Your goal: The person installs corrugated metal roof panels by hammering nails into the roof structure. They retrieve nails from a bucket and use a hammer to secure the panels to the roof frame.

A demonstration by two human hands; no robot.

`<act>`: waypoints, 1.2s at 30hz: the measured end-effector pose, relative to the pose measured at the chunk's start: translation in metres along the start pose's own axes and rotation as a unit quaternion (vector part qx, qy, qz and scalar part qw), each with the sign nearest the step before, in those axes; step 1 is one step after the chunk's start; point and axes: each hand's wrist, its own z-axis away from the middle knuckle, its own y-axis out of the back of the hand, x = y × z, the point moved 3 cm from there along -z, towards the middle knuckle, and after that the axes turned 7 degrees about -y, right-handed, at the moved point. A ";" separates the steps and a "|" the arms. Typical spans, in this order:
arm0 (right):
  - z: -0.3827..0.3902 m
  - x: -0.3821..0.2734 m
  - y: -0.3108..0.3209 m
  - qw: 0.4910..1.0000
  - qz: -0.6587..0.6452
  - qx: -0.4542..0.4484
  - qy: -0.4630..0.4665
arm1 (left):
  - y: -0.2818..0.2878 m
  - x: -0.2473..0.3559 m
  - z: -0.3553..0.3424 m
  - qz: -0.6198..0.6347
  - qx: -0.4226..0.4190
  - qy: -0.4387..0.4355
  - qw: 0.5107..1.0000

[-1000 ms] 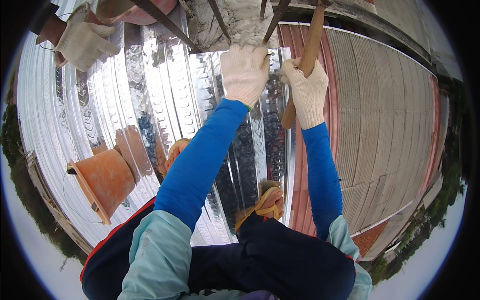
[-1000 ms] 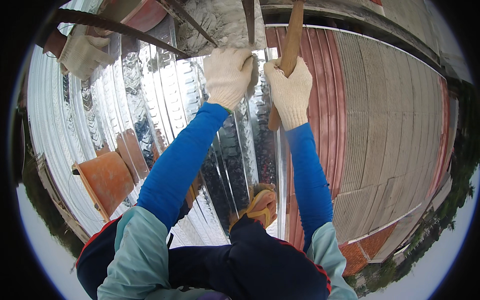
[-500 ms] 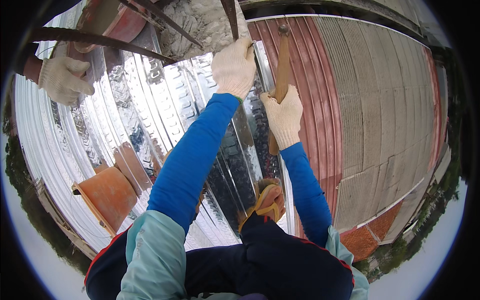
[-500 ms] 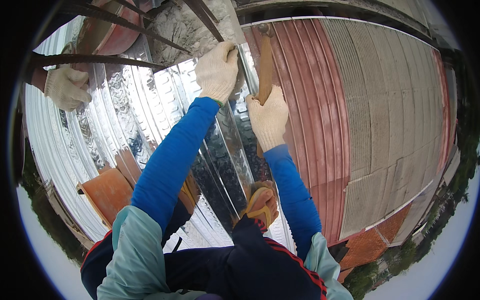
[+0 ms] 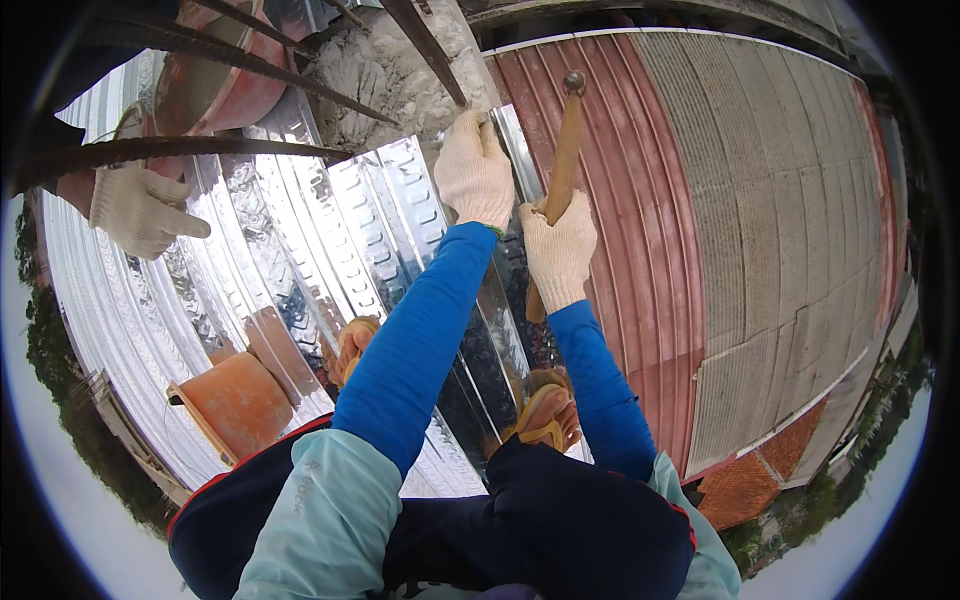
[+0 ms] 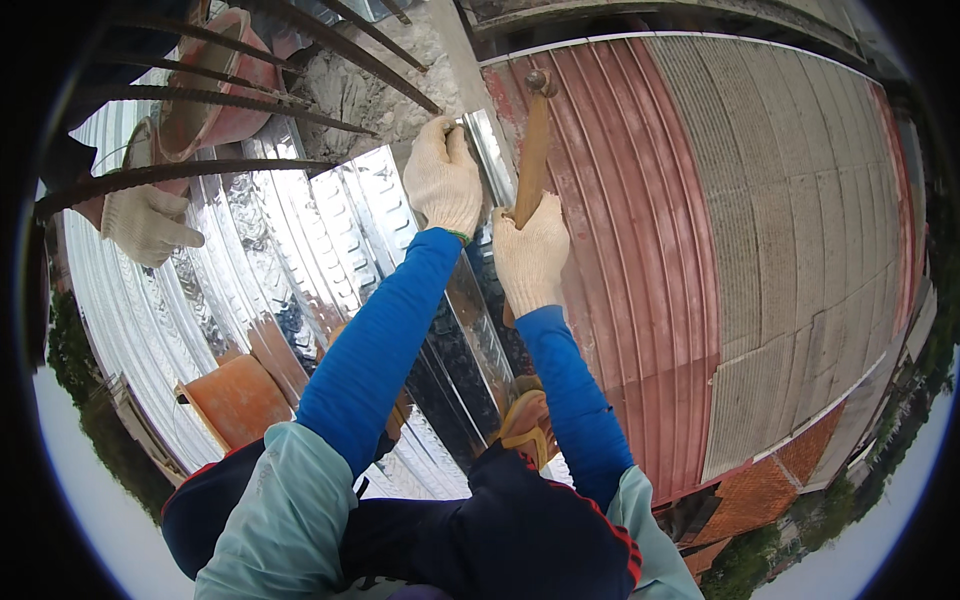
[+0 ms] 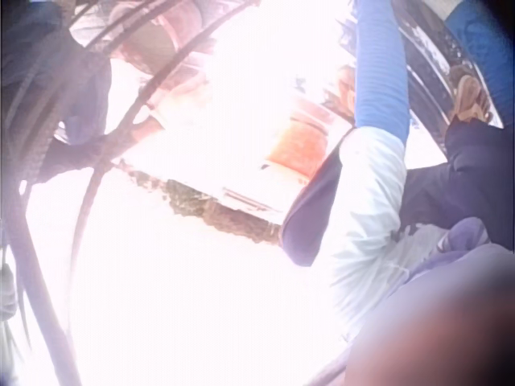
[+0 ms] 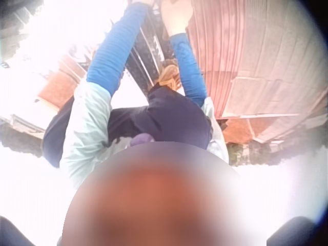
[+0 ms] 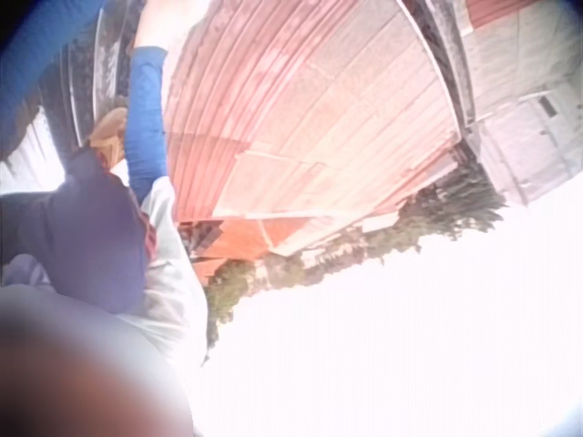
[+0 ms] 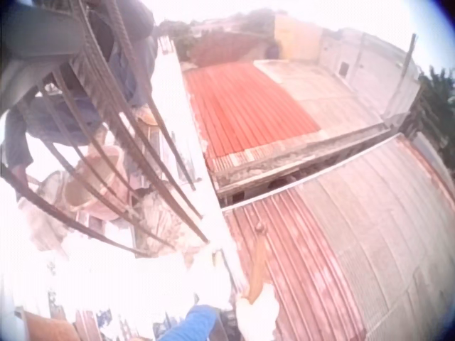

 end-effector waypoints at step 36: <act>0.000 -0.009 0.006 0.999 -0.005 -0.046 0.000 | 0.071 -0.028 -0.025 -0.185 -0.008 -0.144 0.972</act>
